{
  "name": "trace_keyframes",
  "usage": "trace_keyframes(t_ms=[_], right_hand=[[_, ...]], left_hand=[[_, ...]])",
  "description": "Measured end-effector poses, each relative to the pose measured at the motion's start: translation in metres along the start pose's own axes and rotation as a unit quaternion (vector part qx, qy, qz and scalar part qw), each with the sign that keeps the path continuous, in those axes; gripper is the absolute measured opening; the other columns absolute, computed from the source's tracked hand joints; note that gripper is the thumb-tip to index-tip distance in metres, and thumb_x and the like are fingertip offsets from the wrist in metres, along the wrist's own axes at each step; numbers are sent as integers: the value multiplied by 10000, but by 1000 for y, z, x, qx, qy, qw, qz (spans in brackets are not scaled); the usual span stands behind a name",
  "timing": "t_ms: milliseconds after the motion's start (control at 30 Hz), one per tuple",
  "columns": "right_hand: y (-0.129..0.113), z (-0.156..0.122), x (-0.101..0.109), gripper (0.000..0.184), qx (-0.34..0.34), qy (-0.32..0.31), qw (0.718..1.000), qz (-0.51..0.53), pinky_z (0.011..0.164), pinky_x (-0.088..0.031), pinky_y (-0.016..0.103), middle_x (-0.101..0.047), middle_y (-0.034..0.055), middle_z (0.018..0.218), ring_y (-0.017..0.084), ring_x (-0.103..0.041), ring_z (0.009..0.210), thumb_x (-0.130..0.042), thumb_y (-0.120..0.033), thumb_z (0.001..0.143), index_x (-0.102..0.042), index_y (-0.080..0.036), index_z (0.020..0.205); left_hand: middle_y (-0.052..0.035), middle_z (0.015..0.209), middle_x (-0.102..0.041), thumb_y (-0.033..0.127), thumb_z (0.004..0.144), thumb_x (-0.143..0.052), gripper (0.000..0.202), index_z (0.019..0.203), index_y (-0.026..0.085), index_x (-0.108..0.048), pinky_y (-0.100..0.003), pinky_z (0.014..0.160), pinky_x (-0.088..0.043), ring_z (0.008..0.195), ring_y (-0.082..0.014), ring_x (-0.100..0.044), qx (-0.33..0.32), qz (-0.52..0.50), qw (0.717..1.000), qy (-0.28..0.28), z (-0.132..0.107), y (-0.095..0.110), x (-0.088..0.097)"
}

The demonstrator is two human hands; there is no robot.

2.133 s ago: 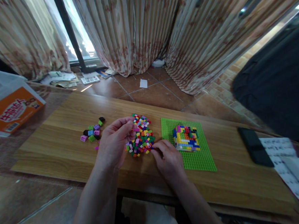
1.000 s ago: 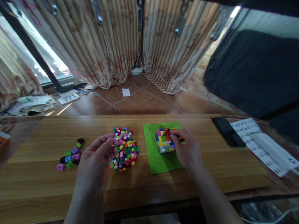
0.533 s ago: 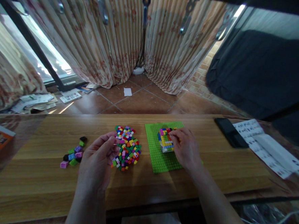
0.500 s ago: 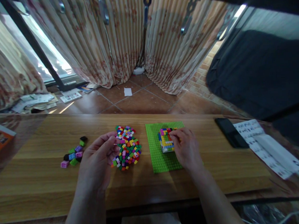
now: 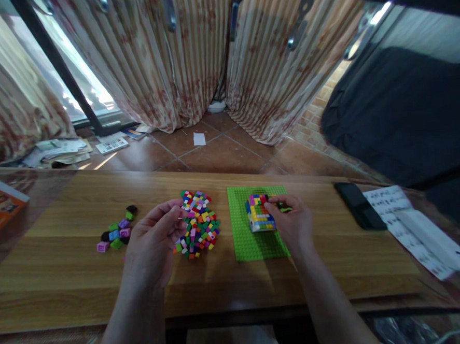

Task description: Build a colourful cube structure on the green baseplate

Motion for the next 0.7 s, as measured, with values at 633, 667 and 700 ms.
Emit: trace_keyframes(t_ms=[633,667,700], right_hand=[[29,-13,-23,413,-261,0,922,286,427,-489,239,-649,-35,577,121,-587,452,-866,-325,455,-643,-171,767],[29,-13,-23,417,-262,-4,920,290,438,-493,242,-657,-29,589,124,-594,466,-870,-330,455,-649,-168,770],[29,-13,-23,413,-262,-11,918,297,453,-496,244,-664,-21,606,126,-600,484,-871,-338,462,-656,-165,769]], left_hand=[[9,695,-648,173,584,-802,281,845,120,-714,-120,529,-483,563,-48,-563,4,-5,1000,-4,-1,-1,-1],[9,694,-649,178,582,-805,286,847,121,-714,-120,528,-481,561,-47,-561,3,-5,1000,-5,-1,-1,-1],[8,693,-650,183,581,-806,286,845,122,-714,-121,527,-479,561,-47,-562,3,-5,1000,-5,-1,-1,-1]])
Point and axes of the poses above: each hand's wrist, its own z-axis towards the middle knuckle, its own x-axis out of the back of the hand, y = z × x, the point moved 8 cm from there along z, towards the middle knuckle
